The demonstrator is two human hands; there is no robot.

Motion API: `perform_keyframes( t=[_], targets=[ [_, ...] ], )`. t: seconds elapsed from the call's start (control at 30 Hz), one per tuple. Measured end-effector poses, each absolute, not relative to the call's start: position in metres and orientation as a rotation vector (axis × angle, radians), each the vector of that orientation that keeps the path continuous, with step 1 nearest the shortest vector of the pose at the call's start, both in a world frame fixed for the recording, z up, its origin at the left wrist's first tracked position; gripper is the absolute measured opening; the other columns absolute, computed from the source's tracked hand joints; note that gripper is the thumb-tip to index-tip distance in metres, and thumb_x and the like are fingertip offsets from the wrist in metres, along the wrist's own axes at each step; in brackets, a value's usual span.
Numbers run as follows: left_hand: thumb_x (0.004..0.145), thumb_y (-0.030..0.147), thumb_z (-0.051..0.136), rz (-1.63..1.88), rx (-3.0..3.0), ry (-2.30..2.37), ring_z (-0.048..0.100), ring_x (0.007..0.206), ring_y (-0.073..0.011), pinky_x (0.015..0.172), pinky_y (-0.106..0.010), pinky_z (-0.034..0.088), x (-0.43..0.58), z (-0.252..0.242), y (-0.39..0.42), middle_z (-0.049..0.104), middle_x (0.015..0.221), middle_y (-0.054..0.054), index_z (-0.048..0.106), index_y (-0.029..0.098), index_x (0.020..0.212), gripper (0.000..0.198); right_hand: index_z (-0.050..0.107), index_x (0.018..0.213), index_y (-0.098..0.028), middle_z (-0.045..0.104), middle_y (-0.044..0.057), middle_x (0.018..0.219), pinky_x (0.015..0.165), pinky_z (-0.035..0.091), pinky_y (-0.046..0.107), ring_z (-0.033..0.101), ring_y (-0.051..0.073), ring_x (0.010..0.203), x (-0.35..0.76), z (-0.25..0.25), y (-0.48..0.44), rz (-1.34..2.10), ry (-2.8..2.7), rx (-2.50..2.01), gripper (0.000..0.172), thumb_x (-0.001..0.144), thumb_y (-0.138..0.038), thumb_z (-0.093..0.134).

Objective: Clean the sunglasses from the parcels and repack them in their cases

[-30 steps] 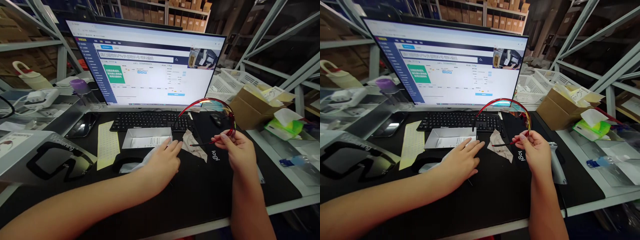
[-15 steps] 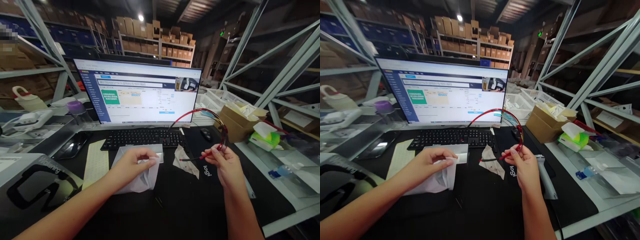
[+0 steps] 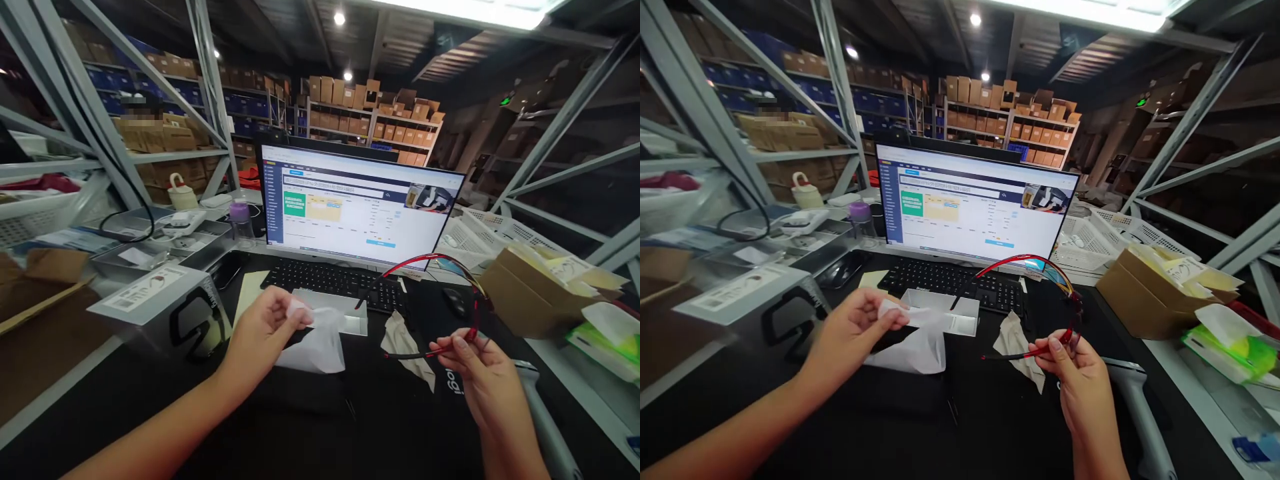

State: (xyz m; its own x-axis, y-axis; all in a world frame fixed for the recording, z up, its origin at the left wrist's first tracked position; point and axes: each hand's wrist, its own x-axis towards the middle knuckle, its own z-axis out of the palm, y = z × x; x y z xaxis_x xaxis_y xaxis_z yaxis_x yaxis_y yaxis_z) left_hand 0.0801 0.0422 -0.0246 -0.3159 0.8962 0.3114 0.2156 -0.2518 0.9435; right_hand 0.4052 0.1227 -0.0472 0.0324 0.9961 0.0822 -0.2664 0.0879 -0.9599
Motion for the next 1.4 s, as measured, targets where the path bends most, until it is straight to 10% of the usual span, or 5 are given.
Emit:
perform_keyframes(
  t=[0.17, 0.6, 1.1, 1.4],
  targets=[
    [0.084, 0.030, 0.064, 1.633, 1.552, 1.831, 0.065, 0.083, -0.0167, 0.077, -0.030, 0.054, 0.053, -0.051, 0.006, 0.062, 0.089, 0.000, 0.052, 0.024, 0.110, 0.030, 0.070, 0.088, -0.020, 0.078, 0.003, 0.081, 0.062, 0.064, 0.020, 0.076, 0.019, 0.074, 0.398, -0.052, 0.121, 1.284, -1.088, -0.996, 0.031, 0.072, -0.039, 0.089],
    [0.089, 0.038, 0.059, 1.027, 1.854, 2.196, 0.061, 0.082, -0.0226, 0.084, -0.039, 0.049, 0.033, -0.067, 0.001, 0.068, 0.082, -0.003, 0.077, 0.027, 0.085, 0.022, 0.072, 0.086, -0.022, 0.078, 0.004, 0.081, 0.064, 0.063, 0.021, 0.076, 0.020, 0.074, 0.382, -0.061, 0.117, 1.336, -1.149, -1.033, 0.029, 0.071, -0.039, 0.089],
    [0.084, 0.024, 0.071, 1.792, 1.956, 1.686, 0.075, 0.082, -0.0219, 0.098, -0.053, 0.054, 0.047, -0.059, 0.003, 0.079, 0.086, 0.001, 0.080, 0.033, 0.084, 0.012, 0.074, 0.078, -0.021, 0.077, 0.005, 0.075, 0.058, 0.062, 0.022, 0.076, 0.022, 0.070, 0.356, -0.051, 0.083, 1.404, -1.012, -0.864, 0.030, 0.065, -0.041, 0.092],
    [0.085, 0.027, 0.075, 1.889, 2.114, 1.609, 0.075, 0.079, -0.0155, 0.097, -0.038, 0.055, 0.051, -0.054, 0.002, 0.079, 0.086, 0.005, 0.079, 0.034, 0.089, 0.009, 0.074, 0.082, -0.018, 0.077, 0.008, 0.079, 0.061, 0.063, 0.025, 0.076, 0.024, 0.075, 0.360, -0.060, 0.086, 1.396, -1.085, -0.923, 0.035, 0.066, -0.044, 0.091]
  ],
)
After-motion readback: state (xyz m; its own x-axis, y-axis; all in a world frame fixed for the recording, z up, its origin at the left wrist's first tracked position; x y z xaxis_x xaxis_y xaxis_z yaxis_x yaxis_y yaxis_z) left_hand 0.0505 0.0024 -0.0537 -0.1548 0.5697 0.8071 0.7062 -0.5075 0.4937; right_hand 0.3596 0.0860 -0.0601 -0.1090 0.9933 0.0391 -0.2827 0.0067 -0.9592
